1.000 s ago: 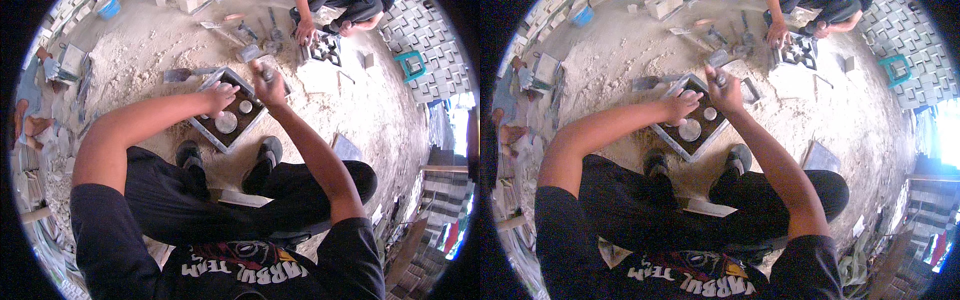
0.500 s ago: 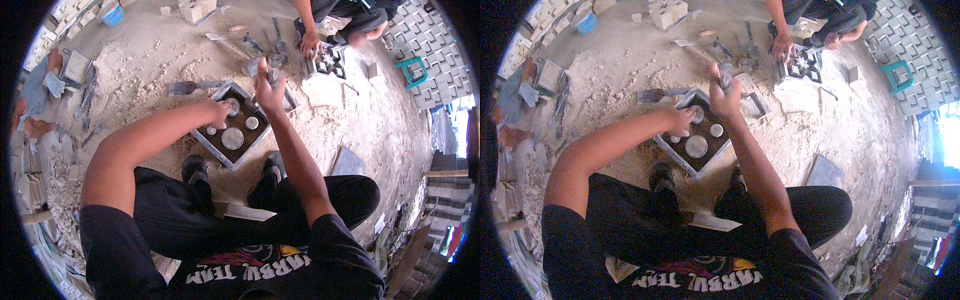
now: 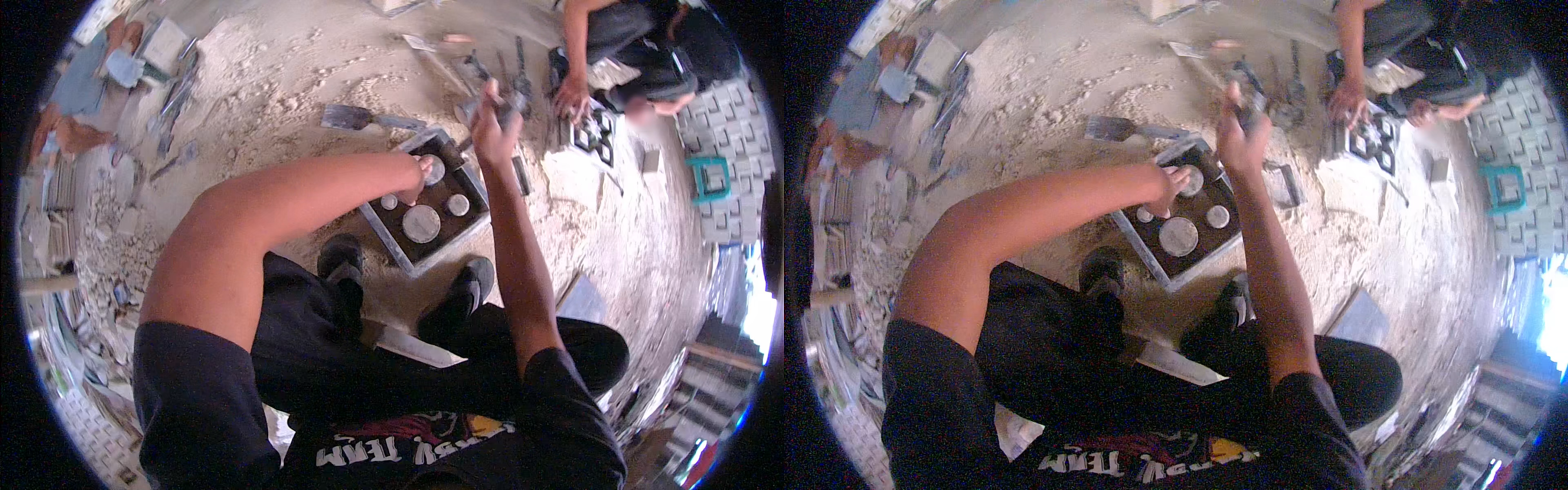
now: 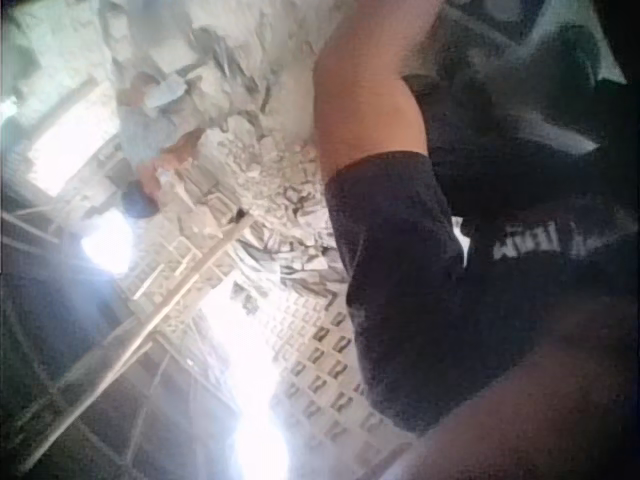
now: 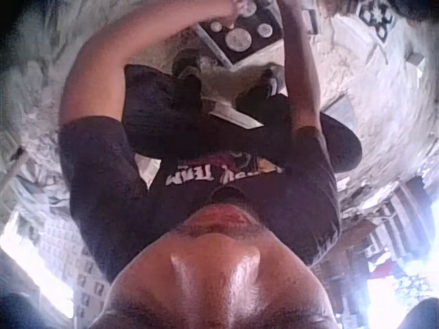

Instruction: The person fills a metal mold with white powder and small stone cylinders, then compacts the material around the cylinders using a small tool and a hammer.

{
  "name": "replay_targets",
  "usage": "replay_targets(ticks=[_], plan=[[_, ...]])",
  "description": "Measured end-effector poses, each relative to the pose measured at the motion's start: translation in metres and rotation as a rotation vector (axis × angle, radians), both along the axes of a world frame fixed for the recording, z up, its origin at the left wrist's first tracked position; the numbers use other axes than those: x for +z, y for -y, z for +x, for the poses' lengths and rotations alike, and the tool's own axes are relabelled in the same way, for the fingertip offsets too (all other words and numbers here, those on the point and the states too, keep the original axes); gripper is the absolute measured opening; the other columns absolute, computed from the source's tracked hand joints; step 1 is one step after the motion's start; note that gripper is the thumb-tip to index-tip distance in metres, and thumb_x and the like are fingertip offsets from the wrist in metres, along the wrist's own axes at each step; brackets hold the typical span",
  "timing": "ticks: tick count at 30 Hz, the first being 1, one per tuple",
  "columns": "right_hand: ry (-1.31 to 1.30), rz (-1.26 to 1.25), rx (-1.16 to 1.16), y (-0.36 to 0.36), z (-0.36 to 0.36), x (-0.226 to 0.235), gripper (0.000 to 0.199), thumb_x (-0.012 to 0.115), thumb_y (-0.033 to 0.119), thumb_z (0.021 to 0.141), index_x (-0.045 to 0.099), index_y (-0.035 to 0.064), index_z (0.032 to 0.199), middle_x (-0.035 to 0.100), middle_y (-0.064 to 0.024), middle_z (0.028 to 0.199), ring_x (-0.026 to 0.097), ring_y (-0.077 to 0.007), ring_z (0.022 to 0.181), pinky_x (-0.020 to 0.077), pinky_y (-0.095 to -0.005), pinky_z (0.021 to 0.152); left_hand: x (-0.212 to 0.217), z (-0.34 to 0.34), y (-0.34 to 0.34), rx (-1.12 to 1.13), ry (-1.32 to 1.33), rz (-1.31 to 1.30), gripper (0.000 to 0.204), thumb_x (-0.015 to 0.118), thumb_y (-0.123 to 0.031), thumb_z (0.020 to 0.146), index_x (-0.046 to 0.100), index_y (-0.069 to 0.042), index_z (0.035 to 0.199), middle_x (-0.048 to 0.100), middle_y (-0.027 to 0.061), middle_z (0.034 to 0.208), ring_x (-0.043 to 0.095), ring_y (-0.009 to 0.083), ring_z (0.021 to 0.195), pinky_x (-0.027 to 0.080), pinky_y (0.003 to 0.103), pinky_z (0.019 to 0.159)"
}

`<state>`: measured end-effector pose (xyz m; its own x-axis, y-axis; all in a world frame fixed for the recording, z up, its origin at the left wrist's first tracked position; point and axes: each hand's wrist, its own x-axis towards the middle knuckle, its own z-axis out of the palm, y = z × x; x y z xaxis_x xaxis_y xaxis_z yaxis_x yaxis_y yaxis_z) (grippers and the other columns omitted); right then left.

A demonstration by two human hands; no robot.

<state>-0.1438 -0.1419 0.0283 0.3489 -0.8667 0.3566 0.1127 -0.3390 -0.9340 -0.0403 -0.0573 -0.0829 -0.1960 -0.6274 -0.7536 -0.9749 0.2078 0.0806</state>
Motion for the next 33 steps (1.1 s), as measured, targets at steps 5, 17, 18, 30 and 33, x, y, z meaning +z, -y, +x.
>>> replay_targets(ticks=[5,17,18,30,33], plan=[[-0.155,0.051,0.19,0.0,0.021,-0.009,0.037,0.055,0.03,0.094,0.056,0.0034,0.068,0.047,0.0045,0.058,0.042,-0.0058,0.053,0.0324,-0.0251,0.046,-0.014,0.003,-0.008,-0.021,0.025,-0.168,0.103,0.059,-0.052,0.079,-0.005,-0.006,0.147,-0.012,0.0091,0.154,0.01,0.0265,0.142,0.02,0.048,0.112],[-0.124,-0.021,0.109,-0.017,0.01,-0.008,0.041,0.053,0.03,0.095,0.044,0.0129,0.06,0.042,0.0061,0.054,0.037,-0.0034,0.048,0.0271,-0.0226,0.043,-0.013,-0.004,-0.004,0.001,0.059,-0.095,0.103,0.054,-0.054,0.083,-0.008,0.001,0.144,-0.007,0.0195,0.153,0.008,0.0311,0.141,0.013,0.037,0.115],[-0.193,-0.066,0.078,-0.018,0.008,-0.005,0.04,0.053,0.03,0.095,0.044,0.0126,0.06,0.042,0.0063,0.054,0.037,-0.0033,0.048,0.0275,-0.0225,0.043,-0.01,-0.004,-0.001,-0.101,0.096,-0.079,0.102,0.052,-0.054,0.084,-0.007,0.002,0.144,-0.006,0.0201,0.152,0.011,0.0314,0.141,0.015,0.038,0.114],[-0.157,0.073,0.068,-0.027,-0.025,0.027,0.048,0.051,0.032,0.096,0.045,0.0093,0.053,0.042,0.0051,0.048,0.038,-0.0049,0.045,0.0267,-0.0249,0.041,0.084,0.041,0.012,0.05,-0.143,-0.289,0.048,0.059,-0.042,0.08,0.064,-0.002,0.105,0.063,0.0199,0.107,0.059,0.035,0.102,0.047,0.046,0.087],[-0.15,-0.004,-0.024,-0.034,-0.037,0.026,0.044,0.053,0.03,0.095,0.05,0.0076,0.057,0.044,0.0046,0.049,0.04,-0.0063,0.046,0.0294,-0.0267,0.041,0.096,0.037,0.007,0.018,-0.127,-0.389,0.042,0.06,-0.039,0.079,0.067,-0.004,0.1,0.065,0.0194,0.1,0.062,0.0344,0.097,0.049,0.046,0.083]])
